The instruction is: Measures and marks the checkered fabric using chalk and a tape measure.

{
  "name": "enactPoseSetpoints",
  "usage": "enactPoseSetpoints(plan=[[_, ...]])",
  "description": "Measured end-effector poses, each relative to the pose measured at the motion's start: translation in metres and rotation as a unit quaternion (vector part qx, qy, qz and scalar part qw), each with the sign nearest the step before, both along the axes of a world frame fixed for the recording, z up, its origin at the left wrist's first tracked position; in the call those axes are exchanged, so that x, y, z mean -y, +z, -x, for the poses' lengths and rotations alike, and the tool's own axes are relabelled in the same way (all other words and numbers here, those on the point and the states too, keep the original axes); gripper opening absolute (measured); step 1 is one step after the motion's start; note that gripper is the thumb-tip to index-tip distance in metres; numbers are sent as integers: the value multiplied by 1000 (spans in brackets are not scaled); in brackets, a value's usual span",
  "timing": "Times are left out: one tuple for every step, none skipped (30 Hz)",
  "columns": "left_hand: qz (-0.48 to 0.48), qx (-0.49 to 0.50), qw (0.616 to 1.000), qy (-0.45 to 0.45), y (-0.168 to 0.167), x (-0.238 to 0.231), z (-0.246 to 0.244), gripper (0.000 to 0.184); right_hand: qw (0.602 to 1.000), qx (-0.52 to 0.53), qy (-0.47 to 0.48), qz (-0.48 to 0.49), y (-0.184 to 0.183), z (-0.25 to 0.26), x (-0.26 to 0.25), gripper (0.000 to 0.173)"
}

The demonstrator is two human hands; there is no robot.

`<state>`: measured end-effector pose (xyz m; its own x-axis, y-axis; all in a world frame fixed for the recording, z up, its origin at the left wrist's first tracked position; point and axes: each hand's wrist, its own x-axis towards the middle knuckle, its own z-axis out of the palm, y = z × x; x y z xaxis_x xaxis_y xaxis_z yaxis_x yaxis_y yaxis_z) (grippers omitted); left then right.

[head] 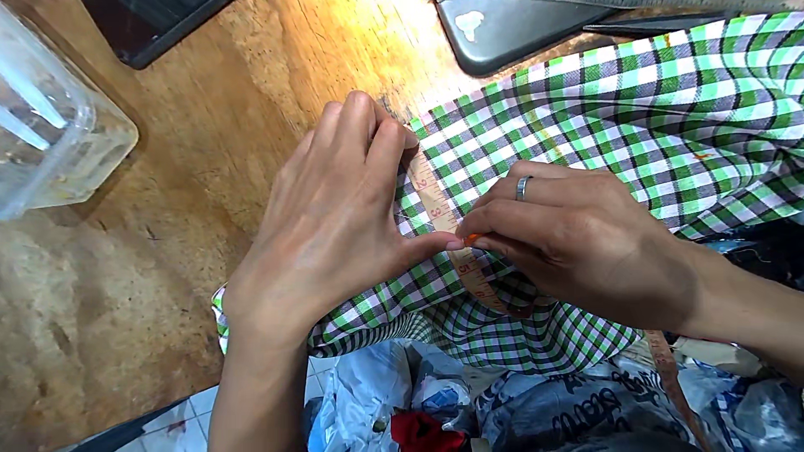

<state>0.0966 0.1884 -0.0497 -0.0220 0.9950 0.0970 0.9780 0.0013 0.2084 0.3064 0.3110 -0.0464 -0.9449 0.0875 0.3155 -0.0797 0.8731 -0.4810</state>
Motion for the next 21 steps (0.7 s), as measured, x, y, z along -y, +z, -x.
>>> enactPoseSetpoints(plan=[[1,1,1000,1,0,0,0,92,1000,2,2,-1,0,0,0,14],[2,3,1000,1,1,0,0,91,1000,2,2,0,0,0,0,15],[4,3,1000,2,1,0,0,90,1000,2,1,1,0,0,0,15],[3,5,1000,2,1,0,-1,88,1000,1,1,3,0,-1,0,16],[2,6,1000,1,1,0,0,88,1000,0,0,4,-1,-1,0,16],[1,7,1000,1,1,-1,0,89,1000,0,0,6,-1,-1,0,17],[1,7,1000,2,1,-1,0,90,1000,-2,1,6,-1,-1,0,17],[1,7,1000,2,1,-1,0,90,1000,-5,2,5,-1,-1,0,17],[1,4,1000,2,0,-1,0,91,1000,-10,2,5,-2,-1,0,17],[0,3,1000,1,0,-1,0,91,1000,-13,2,5,-3,-1,0,17],[0,1,1000,0,0,-1,0,91,1000,-15,2,4,-3,-1,0,17],[-1,1,1000,0,0,-1,0,91,1000,-16,2,5,-4,-1,0,17],[-3,2,1000,0,0,-1,1,90,1000,-18,2,6,-4,-1,0,17],[-4,2,1000,0,0,-1,1,91,1000,-19,3,5,-4,-1,0,17],[-4,2,1000,0,-1,-1,1,91,1000,-18,3,4,-4,-1,0,17],[-4,1,1000,1,-1,-1,1,93,1000,-18,3,1,-5,-1,1,17],[-3,0,1000,1,-1,0,1,93,1000,-18,3,-5,-5,-2,2,18],[-5,-2,1000,1,-1,0,1,93,1000,-23,1,-13,-6,-2,3,19],[-7,-2,1000,-2,-1,0,1,91,999,-21,0,-25,-6,-2,5,21],[-8,-1,1000,-4,-1,0,2,91,999,-15,-1,-41,-5,-3,6,22],[-7,-1,1000,-2,-1,0,2,90,998,-3,-2,-56,-3,-3,8,23]])
